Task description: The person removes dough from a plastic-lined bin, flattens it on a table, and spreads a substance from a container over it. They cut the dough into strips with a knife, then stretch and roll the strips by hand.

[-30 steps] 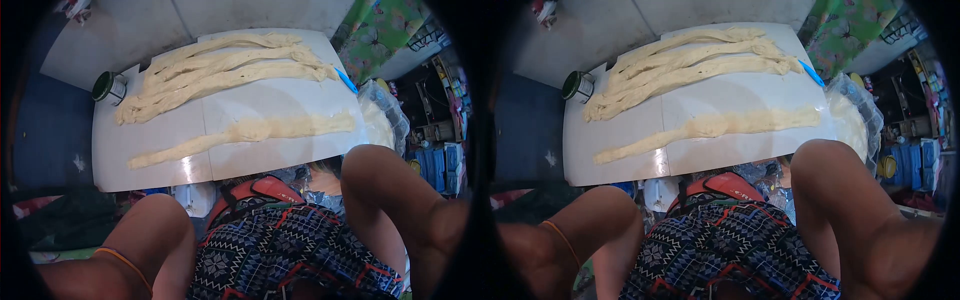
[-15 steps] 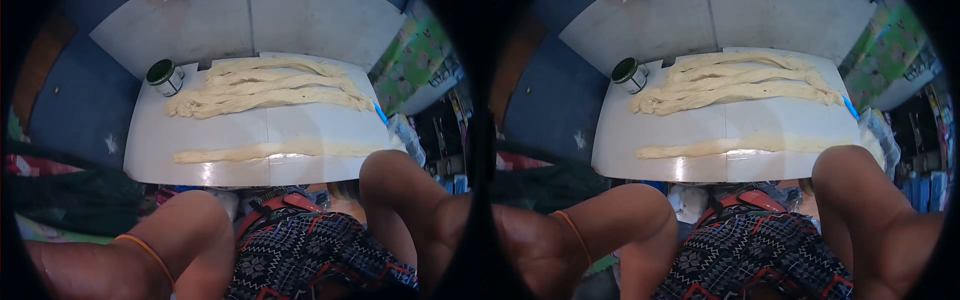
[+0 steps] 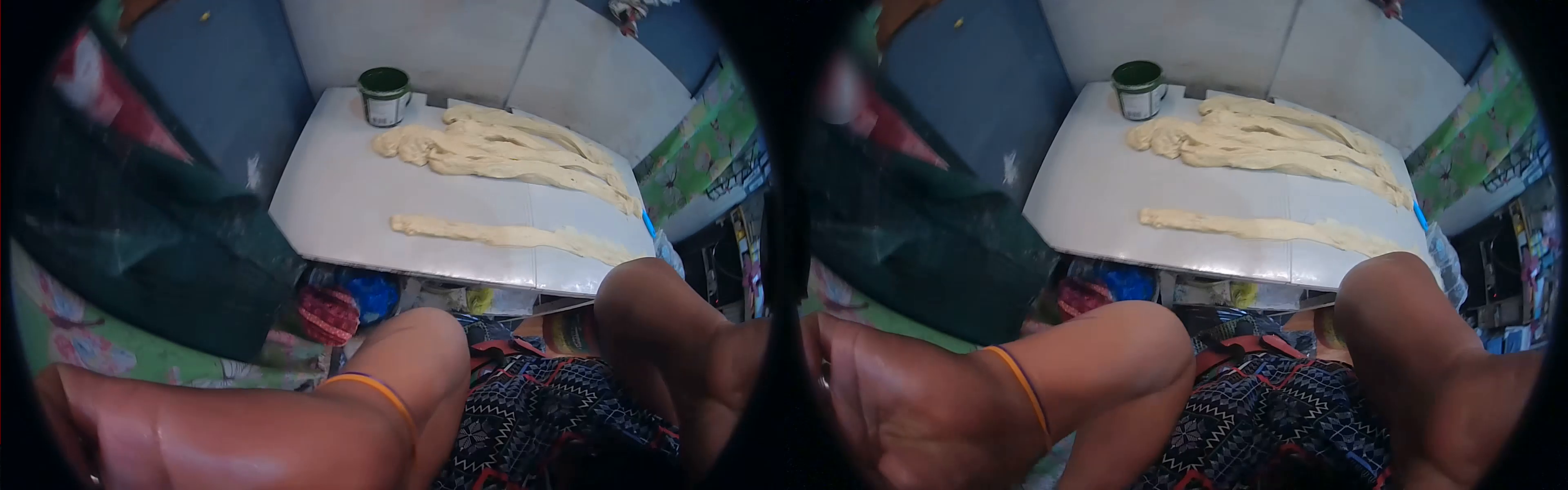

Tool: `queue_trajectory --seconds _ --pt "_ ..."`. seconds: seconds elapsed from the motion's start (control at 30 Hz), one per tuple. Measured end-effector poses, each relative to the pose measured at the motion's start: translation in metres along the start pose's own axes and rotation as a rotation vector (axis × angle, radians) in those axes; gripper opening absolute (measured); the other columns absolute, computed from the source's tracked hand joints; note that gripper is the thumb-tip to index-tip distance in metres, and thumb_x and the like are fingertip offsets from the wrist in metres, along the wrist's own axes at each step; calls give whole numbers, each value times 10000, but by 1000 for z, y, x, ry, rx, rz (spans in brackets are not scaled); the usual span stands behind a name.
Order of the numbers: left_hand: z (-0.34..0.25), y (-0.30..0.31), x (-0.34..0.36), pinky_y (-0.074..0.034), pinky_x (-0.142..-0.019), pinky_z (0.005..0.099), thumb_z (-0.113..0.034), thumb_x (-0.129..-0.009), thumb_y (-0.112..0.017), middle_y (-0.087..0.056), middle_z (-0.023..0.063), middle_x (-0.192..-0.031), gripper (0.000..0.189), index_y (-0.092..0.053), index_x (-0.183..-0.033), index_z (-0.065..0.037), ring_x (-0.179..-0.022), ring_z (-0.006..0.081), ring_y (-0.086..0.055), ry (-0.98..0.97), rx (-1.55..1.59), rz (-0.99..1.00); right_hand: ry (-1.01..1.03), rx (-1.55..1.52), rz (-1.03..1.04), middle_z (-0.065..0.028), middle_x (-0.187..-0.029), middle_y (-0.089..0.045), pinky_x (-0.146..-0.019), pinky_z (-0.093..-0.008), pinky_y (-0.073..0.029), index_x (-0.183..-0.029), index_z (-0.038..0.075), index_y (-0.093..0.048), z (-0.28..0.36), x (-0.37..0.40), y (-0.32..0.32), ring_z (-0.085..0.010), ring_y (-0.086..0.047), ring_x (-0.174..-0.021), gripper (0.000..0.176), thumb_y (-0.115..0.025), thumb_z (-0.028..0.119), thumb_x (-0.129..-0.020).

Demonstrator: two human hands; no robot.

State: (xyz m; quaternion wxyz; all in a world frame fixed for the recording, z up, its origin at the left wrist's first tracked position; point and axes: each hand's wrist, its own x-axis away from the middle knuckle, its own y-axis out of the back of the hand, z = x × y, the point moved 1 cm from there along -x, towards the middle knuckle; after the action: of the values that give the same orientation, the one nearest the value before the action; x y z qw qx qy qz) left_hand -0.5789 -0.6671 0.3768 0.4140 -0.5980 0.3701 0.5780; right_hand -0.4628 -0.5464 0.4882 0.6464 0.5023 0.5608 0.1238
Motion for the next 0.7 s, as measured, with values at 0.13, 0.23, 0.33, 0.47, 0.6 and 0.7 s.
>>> queue_trajectory --seconds 0.13,0.23,0.33,0.47,0.6,0.7 --pt "-24 11 9 -422 -911 407 -265 -877 -538 -510 222 -1250 500 -429 -1251 47 -1124 268 -510 61 85 27 37 -73 21 -142 -996 -591 -901 -399 -397 -1030 -9 -572 -3 -41 -33 -245 -546 -941 247 -505 185 -892" --pt "-41 20 20 -424 -909 404 -255 -875 -542 -514 218 -1248 492 -431 -1249 47 -1121 265 -512 92 127 48 70 -114 41 -141 -994 -590 -903 -400 -394 -1028 -9 -571 -4 -66 -63 -245 -544 -943 241 -504 177 -891" --pt "-58 25 27 -426 -907 400 -244 -874 -545 -517 215 -1246 485 -432 -1246 46 -1117 262 -515 104 155 39 98 -159 78 -140 -993 -589 -905 -402 -390 -1025 -10 -571 -3 -89 -85 -246 -542 -944 235 -502 169 -890" --pt "-74 32 36 -428 -904 395 -230 -871 -549 -522 210 -1243 476 -435 -1243 46 -1113 258 -518 115 194 49 121 -184 114 -139 -991 -587 -907 -403 -386 -1022 -11 -570 0 -110 -105 -246 -539 -946 227 -500 159 -889" --pt "-77 40 38 -431 -901 390 -215 -869 -553 -526 206 -1240 467 -437 -1239 45 -1109 254 -521 122 216 30 111 -193 147 -138 -989 -586 -910 -405 -381 -1019 -12 -569 -1 -118 -114 -246 -536 -947 219 -498 148 -888" --pt "-71 42 37 -433 -899 386 -205 -867 -557 -530 202 -1238 461 -439 -1237 45 -1105 251 -523 143 230 31 77 -188 138 -137 -988 -584 -912 -406 -378 -1017 -12 -569 -5 -112 -108 -246 -535 -949 213 -497 140 -887"
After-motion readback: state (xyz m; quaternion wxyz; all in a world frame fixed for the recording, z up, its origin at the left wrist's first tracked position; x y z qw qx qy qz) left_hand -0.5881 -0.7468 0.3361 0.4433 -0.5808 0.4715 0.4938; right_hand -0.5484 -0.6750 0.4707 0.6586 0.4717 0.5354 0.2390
